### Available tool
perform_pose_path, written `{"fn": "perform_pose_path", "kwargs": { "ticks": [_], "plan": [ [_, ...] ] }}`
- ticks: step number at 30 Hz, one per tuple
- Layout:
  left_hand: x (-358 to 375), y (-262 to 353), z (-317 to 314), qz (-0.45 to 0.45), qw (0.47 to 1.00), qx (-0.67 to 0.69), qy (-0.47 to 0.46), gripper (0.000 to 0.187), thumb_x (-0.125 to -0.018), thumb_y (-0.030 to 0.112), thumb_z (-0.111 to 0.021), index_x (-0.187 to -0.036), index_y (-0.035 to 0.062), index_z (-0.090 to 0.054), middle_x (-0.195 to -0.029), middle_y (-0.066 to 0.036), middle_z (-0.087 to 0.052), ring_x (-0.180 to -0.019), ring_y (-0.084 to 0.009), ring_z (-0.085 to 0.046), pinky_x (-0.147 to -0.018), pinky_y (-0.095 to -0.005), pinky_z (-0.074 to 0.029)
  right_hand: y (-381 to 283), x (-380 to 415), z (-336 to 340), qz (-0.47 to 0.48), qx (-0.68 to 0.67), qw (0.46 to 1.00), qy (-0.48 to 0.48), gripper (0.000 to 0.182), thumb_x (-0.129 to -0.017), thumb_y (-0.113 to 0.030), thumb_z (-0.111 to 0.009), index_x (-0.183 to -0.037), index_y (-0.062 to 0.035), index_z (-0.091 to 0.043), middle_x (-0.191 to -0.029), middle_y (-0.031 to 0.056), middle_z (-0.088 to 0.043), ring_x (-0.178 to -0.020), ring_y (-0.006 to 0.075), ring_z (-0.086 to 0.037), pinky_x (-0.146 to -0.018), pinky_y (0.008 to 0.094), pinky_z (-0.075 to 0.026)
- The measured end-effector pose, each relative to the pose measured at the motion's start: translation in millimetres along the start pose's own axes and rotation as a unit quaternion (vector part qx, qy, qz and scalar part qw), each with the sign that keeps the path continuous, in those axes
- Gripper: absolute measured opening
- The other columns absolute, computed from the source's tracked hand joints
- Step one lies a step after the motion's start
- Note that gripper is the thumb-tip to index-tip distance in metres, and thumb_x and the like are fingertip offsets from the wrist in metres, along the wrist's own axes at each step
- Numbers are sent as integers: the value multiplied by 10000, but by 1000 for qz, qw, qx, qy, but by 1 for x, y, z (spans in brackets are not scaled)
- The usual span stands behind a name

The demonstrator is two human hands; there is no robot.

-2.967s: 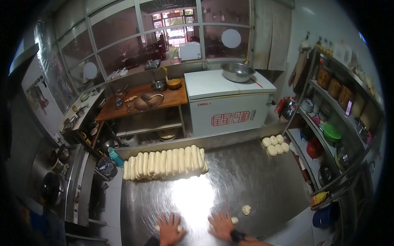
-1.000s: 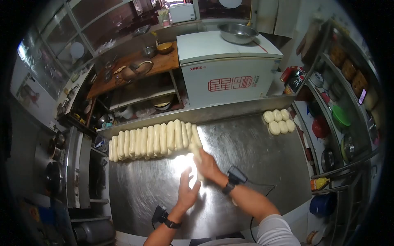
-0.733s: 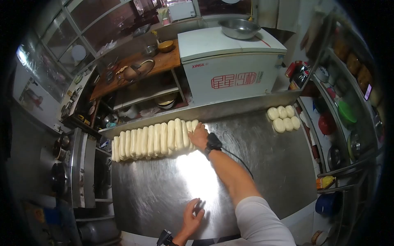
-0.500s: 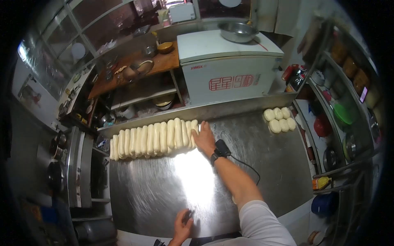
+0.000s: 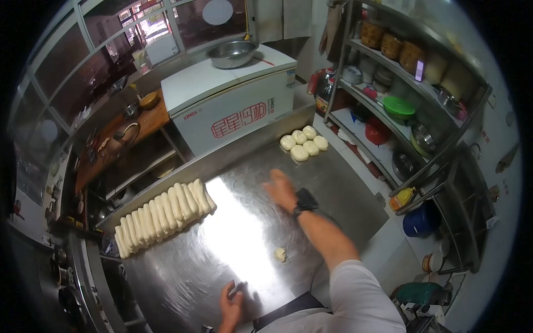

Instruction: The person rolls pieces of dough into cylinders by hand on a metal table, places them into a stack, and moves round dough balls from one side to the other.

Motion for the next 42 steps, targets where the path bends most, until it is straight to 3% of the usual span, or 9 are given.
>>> {"fn": "perform_pose_path", "kwargs": {
  "ticks": [5,8,13,17,23,29,35,38,42],
  "plan": [
    [-7,2,-18,59,998,-22,-9,555,-932,215,-653,-1399,-48,-507,-1435,-249,-483,-1320,-377,-503,-1086,-462,-429,127,-39,86,-111,140,984,15,523,-861,-235,-750,-1263,66,-602,-1198,243,-625,-1105,407,-604,-971,462,-486],
    [-12,-17,-46,18,995,-86,-37,492,-984,46,-606,-1453,-3,-466,-1395,-152,-569,-1274,-243,-551,-1058,-331,-451,170,-81,84,-74,152,985,31,537,-828,-252,-769,-1252,36,-610,-1140,206,-631,-1103,384,-579,-963,461,-492],
    [-2,61,-108,103,994,7,43,477,-965,81,-652,-1410,-18,-511,-1382,-156,-577,-1217,-209,-570,-1029,-331,-468,196,-125,62,-37,195,979,-47,621,-749,-409,-819,-1142,35,-633,-1180,245,-639,-1178,407,-556,-1068,524,-395],
    [6,71,-124,117,985,95,87,437,-961,76,-656,-1372,-26,-549,-1345,-150,-604,-1179,-191,-585,-998,-316,-482,192,-141,71,-166,112,967,-158,812,-607,-472,-900,-1170,58,-655,-1183,286,-631,-1164,401,-595,-973,464,-507],
    [1,53,-131,111,987,80,84,371,-961,72,-652,-1311,-39,-599,-1258,-133,-652,-1104,-183,-623,-942,-293,-511,171,-119,73,-23,169,983,-62,616,-652,-352,-893,-1074,16,-637,-1136,251,-652,-1090,425,-627,-861,456,-525],
    [-7,54,-131,100,986,90,94,383,-947,62,-664,-1309,-42,-597,-1236,-135,-659,-1095,-187,-630,-927,-293,-519,185,-109,47,-276,-98,954,-57,538,-631,-180,-886,-1062,7,-625,-1057,177,-698,-998,325,-687,-864,407,-528],
    [-54,-7,-104,99,992,0,72,524,-948,203,-663,-1390,-42,-525,-1376,-201,-552,-1278,-269,-524,-1096,-381,-416,73,-33,22,-142,-136,972,-126,451,-651,-221,-889,-984,-24,-657,-977,209,-719,-910,321,-720,-786,415,-567],
    [-69,-6,-92,106,992,51,50,564,-956,234,-638,-1418,-50,-484,-1424,-227,-492,-1320,-297,-480,-1122,-401,-380,-56,61,38,-61,-212,935,-277,470,-878,-492,-717,-1033,-50,-675,-923,217,-725,-905,333,-729,-791,405,-569],
    [-51,-34,-48,104,993,6,55,620,-966,276,-604,-1456,-61,-428,-1487,-262,-413,-1375,-333,-422,-1157,-429,-331,-154,180,28,50,-289,856,-425,468,-811,-335,-803,-1166,-63,-664,-1047,132,-705,-971,215,-678,-863,373,-538]
  ]
}}
Point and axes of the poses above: each hand's wrist, its own x-axis away from the middle knuckle, its own z-axis out of the back of the hand, y = z × x, the point moved 2 cm from there along -x, towards the middle knuckle
